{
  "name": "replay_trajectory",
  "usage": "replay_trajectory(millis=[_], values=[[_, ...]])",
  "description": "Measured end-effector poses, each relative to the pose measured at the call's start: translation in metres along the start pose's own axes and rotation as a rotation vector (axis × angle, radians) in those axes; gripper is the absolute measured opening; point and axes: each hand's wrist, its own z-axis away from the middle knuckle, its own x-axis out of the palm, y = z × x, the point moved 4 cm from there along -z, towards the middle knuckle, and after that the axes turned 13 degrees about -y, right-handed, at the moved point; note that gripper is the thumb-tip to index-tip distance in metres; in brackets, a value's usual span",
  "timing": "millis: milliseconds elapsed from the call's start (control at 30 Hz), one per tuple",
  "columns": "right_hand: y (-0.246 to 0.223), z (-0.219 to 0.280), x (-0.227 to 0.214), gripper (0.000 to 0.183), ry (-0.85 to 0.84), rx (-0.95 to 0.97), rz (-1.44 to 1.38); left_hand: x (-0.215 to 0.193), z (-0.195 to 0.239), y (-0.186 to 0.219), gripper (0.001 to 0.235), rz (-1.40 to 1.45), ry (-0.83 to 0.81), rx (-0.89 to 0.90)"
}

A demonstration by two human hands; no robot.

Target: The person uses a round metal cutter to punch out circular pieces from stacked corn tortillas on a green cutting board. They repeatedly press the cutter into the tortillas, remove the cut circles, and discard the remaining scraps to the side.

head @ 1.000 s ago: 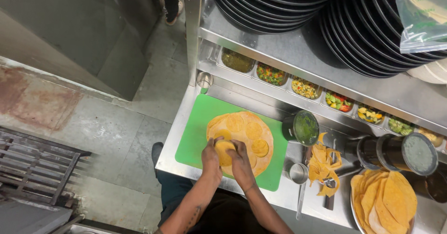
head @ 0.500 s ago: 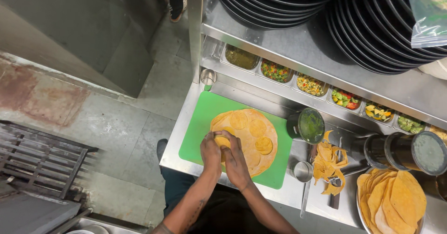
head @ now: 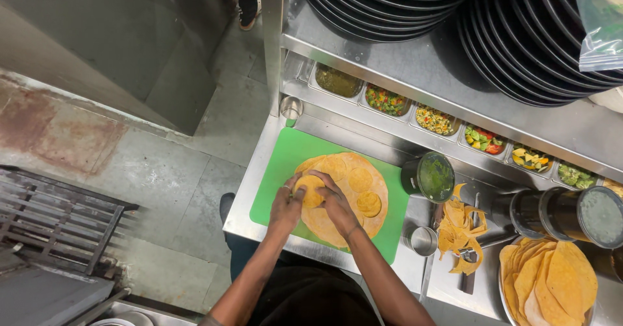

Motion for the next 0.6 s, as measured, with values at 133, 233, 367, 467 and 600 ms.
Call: replay_trajectory(millis=[133,233,367,467,600], values=[[0.013,-0.038,-0.005,0.044,-0.023,-0.048,0.033,-0.011,-0.027,-0.022,0.046,-0.288,0.039,0.059],[0.027,-0.077,-0.013,0.043,-0.037,-0.046,0.083,-0.030,-0.058,-0.026,0.046,-0.325,0.012,0.061],[0.035,-0.134,-0.030,0.046,-0.029,-0.057,0.212,-0.055,-0.105,-0.013,0.046,-0.349,-0.062,0.095],[0.025,-0.162,-0.039,0.043,0.114,-0.308,0.633,-0.066,-0.135,-0.014,0.048,-0.401,-0.119,-0.069],[0.031,-0.183,-0.041,0.051,0.118,-0.175,0.712,-0.069,-0.163,-0.020,0.047,-0.587,-0.102,0.064]])
